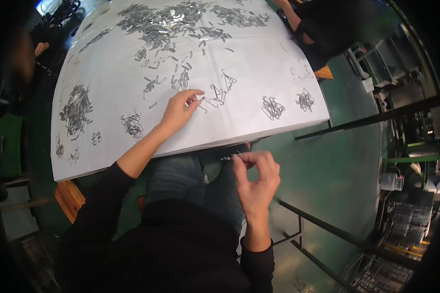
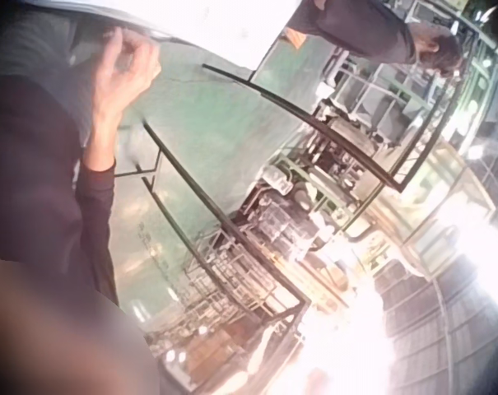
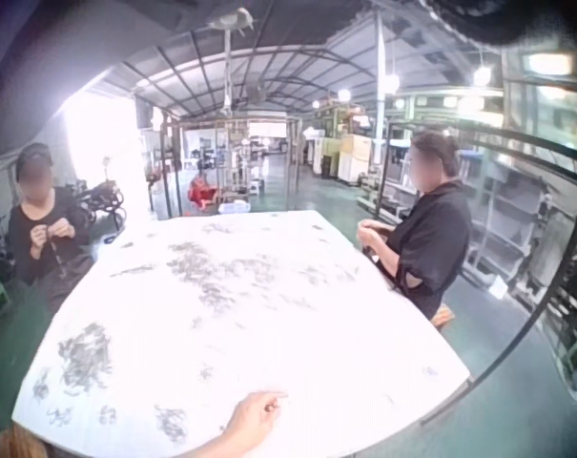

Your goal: The person picks individual paperclips from a large white sheet and links them into a chain by hand. The person repeatedly reaches to a hanging chain to add the linked clips, then returns to the sheet to continue linking more clips.

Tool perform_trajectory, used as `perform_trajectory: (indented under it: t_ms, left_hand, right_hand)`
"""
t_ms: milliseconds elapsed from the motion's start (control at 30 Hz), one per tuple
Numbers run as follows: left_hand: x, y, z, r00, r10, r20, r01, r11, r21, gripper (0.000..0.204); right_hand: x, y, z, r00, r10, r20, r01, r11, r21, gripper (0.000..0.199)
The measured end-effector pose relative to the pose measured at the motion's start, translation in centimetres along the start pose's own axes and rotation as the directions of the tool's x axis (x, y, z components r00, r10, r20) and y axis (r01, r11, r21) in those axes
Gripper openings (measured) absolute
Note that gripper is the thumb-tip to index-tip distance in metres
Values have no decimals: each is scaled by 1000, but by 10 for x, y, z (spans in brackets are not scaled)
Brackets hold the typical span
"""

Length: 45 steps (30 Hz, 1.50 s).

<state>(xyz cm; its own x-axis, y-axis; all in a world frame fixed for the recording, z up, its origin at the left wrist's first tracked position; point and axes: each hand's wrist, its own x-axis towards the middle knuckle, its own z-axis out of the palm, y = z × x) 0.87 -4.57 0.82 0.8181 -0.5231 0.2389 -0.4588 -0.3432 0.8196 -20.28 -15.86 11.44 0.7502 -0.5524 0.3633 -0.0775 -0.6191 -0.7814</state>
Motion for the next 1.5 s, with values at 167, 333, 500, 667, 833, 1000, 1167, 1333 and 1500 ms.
perform_trajectory:
  t_ms: [167, 333, 500, 667, 833, 1000, 1167, 1333, 1500]
  left_hand:
    - [-41, 69, -12, 958, -157, 242, 256, 847, -465, 15]
    - [-62, 107, -25, 961, -155, 230, 255, 817, -517, 12]
    - [-68, 112, -28, 980, -102, 173, 174, 861, -478, 11]
    - [-73, 107, -23, 997, 14, 69, 12, 929, -370, 9]
    - [-75, 102, -19, 995, 99, -28, -102, 924, -368, 11]
    - [-78, 92, -26, 989, 144, -20, -143, 939, -312, 13]
    - [-80, 81, -26, 987, 159, -9, -154, 938, -310, 16]
    - [-84, 70, -29, 991, 129, 35, -113, 946, -304, 16]
    - [-88, 64, -30, 989, 137, 60, -108, 933, -344, 17]
  right_hand:
    - [-3, 5, 24, 995, -92, -45, 88, 992, -90, 13]
    - [-7, 2, 35, 990, -135, -37, 129, 983, -129, 13]
    - [-9, 1, 39, 986, -158, -58, 149, 978, -143, 14]
    - [-9, 5, 44, 982, -169, -84, 156, 977, -142, 15]
    - [-7, 7, 29, 997, -28, 69, 35, 994, -104, 14]
    - [44, 55, 42, 989, -27, 145, 45, 991, -123, 28]
    - [116, 115, 133, 940, -107, 324, 217, 921, -323, 56]
    - [109, 117, 148, 841, -184, 510, 453, 755, -475, 57]
    - [160, 124, 132, 922, 132, 364, -22, 957, -291, 21]
